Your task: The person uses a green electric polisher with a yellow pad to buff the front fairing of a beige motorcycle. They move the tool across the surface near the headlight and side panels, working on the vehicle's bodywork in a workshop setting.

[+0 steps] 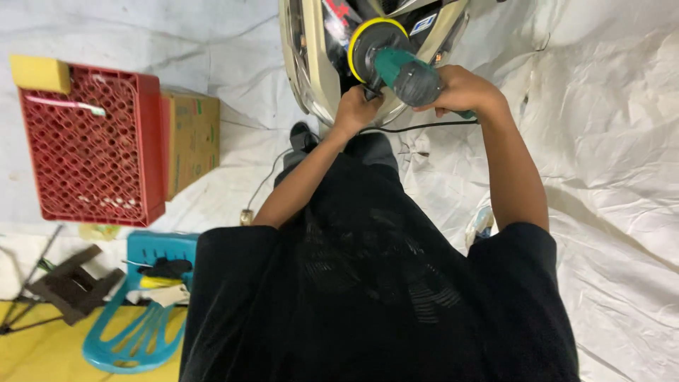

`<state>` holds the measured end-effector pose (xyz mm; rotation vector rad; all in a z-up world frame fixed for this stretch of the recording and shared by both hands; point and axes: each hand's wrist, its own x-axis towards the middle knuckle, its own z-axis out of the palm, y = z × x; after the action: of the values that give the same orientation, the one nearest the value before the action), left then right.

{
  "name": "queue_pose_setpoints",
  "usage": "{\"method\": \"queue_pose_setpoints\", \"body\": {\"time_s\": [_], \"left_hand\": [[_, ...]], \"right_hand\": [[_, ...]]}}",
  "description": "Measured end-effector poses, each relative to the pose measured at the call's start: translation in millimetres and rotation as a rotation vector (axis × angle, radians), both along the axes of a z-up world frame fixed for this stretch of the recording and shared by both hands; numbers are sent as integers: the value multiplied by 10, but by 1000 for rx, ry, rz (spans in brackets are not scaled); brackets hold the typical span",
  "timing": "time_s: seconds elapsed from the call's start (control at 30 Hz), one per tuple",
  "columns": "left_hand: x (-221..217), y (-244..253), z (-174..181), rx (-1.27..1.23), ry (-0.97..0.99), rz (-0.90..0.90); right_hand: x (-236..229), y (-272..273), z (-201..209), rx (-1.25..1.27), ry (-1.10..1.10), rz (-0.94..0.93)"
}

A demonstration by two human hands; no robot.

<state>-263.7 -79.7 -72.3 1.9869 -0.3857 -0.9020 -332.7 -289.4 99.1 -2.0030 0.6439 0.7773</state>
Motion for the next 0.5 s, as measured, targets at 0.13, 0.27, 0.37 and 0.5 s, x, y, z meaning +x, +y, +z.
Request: {"method": "queue_pose_setpoints", "body": {"time_s": [0.13,0.27,0.37,0.5], "left_hand": [[-30,30,-61,8,-13,6],[-68,7,54,-52,137,91],[-174,-72,123,-41,149,151],[-307,-281,19,62,124,180]], "right_hand": [[-16,58,-25,-14,-18,5],[78,-86,-52,-52,83,203],[106,-209,-83,-84,80,291],[125,-564,-233,-127,50,437]]}}
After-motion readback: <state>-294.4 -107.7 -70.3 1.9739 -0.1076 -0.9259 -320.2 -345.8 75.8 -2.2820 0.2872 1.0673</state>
